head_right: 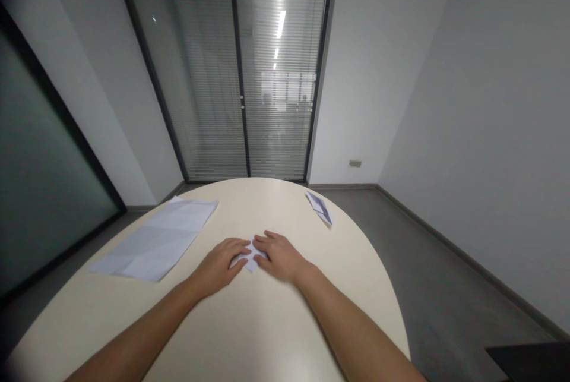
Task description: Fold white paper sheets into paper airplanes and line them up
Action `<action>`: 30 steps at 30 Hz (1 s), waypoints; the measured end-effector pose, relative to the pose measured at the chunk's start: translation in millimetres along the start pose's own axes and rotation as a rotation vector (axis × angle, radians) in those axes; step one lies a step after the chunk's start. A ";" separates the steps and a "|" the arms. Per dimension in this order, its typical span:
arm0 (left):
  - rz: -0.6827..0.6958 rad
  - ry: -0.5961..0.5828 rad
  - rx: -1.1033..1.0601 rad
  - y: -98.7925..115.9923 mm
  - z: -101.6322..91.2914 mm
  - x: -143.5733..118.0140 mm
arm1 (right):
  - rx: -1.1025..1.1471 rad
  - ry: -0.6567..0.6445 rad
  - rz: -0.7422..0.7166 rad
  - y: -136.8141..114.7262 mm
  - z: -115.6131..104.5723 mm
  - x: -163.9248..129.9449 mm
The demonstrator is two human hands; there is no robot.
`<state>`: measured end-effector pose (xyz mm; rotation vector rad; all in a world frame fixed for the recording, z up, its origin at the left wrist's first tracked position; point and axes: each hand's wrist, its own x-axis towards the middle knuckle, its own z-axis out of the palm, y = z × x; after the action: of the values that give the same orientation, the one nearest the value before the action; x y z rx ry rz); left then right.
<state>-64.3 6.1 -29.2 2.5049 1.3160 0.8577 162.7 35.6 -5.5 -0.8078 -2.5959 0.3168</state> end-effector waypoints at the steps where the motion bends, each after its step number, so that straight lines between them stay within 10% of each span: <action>1: 0.000 0.001 0.006 -0.2 0.2 0.1 | -0.003 -0.002 -0.005 -0.1 -0.3 0.0; 30: -0.098 0.079 0.034 -3.8 1.2 1.4 | 0.018 -0.005 -0.030 0.8 -2.9 0.2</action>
<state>-65.6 9.5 -31.2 2.4319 1.4764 0.9285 164.2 36.7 -3.1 -0.7623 -2.6037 0.3334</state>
